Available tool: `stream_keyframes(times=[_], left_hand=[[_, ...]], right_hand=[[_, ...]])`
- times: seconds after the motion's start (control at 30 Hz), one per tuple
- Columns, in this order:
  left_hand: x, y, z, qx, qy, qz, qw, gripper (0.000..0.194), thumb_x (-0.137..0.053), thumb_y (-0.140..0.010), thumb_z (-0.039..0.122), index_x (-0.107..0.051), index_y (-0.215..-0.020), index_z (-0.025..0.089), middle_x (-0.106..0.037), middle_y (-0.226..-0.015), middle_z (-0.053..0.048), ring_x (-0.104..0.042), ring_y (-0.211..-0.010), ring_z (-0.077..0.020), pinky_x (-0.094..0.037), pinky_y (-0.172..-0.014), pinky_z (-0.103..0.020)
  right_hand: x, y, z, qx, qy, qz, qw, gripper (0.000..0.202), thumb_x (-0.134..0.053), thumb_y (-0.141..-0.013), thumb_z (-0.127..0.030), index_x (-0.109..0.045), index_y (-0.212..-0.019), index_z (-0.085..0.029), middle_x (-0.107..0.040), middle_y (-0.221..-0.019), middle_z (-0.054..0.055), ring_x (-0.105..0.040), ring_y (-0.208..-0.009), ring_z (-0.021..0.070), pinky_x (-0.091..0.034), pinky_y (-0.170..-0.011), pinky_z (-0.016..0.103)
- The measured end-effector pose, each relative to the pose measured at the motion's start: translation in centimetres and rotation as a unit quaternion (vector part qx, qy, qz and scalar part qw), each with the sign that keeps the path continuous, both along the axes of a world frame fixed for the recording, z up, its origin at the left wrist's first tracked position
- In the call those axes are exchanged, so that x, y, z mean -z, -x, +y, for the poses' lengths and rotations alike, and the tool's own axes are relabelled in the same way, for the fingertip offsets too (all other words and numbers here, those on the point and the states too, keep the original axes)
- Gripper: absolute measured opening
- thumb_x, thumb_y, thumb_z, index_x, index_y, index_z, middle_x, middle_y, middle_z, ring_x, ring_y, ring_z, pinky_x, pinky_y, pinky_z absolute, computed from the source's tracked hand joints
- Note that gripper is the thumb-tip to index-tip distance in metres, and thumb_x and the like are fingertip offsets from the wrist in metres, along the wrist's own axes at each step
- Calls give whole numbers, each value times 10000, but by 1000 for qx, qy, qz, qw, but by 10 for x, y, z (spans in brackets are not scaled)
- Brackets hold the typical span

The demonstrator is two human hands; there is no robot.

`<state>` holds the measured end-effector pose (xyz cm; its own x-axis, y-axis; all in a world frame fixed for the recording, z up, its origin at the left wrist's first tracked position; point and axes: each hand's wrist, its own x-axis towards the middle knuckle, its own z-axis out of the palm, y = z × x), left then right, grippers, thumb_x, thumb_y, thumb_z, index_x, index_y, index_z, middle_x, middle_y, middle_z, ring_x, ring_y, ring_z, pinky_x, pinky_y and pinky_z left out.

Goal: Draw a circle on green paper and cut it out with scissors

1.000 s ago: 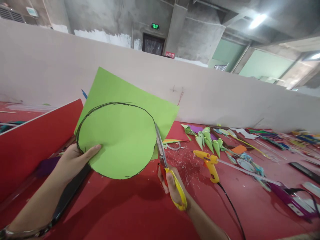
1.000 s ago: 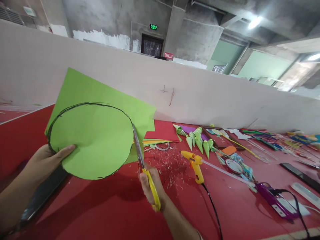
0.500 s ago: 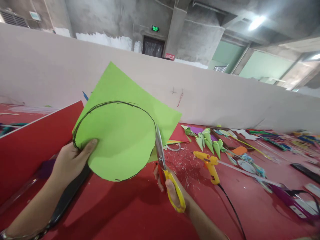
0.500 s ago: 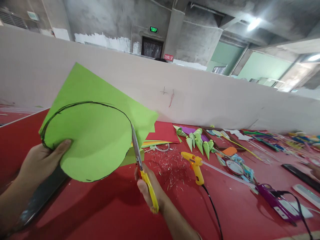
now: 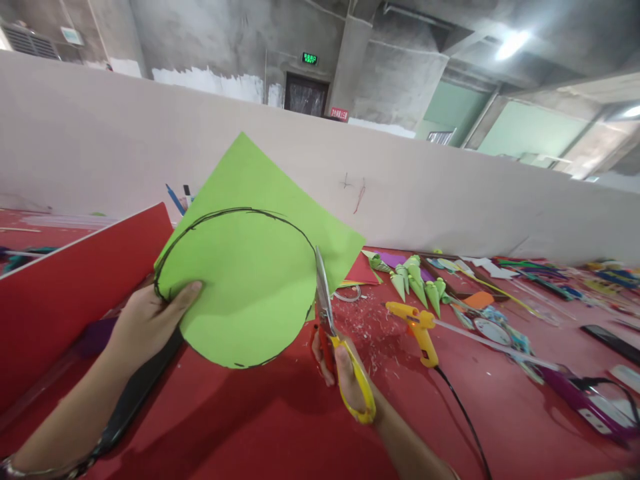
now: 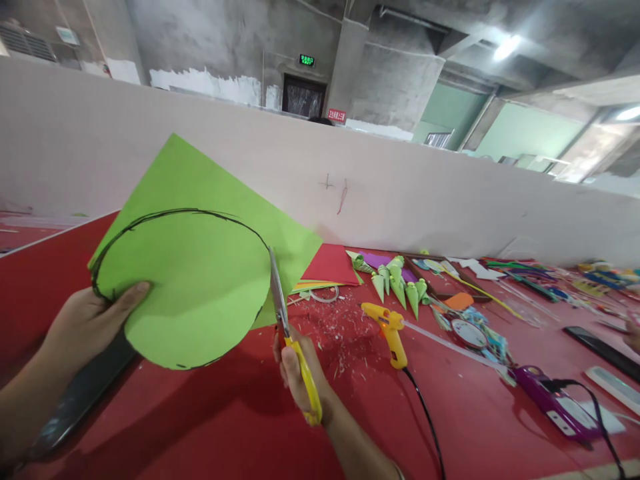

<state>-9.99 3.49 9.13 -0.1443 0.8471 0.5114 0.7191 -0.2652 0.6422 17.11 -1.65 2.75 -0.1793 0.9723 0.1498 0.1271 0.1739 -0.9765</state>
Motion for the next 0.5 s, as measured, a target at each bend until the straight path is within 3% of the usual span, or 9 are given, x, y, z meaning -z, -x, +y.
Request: stream_keyframes(times=[0.2, 0.5], left_hand=[[0, 3, 2, -6, 0, -10, 1000, 296, -436, -696, 529, -601, -627, 293, -701, -655, 9, -675, -610, -205, -551, -472, -222], [-9, 9, 8, -2, 26, -35, 999, 301, -471, -662, 541, -581, -547, 286, -662, -523, 15, -642, -468, -185, -488, -339, -202]], right_hand=[[-1, -1, 1, 1, -7, 0, 1000, 597, -272, -696, -770, -427, -670, -193, -326, -503, -30, -257, -394, 73, -231, -339, 219], [-3, -3, 3, 12, -34, -24, 999, 590, -280, -717, -746, -388, -549, -190, -289, -483, -27, -264, -453, 91, -246, -404, 235]])
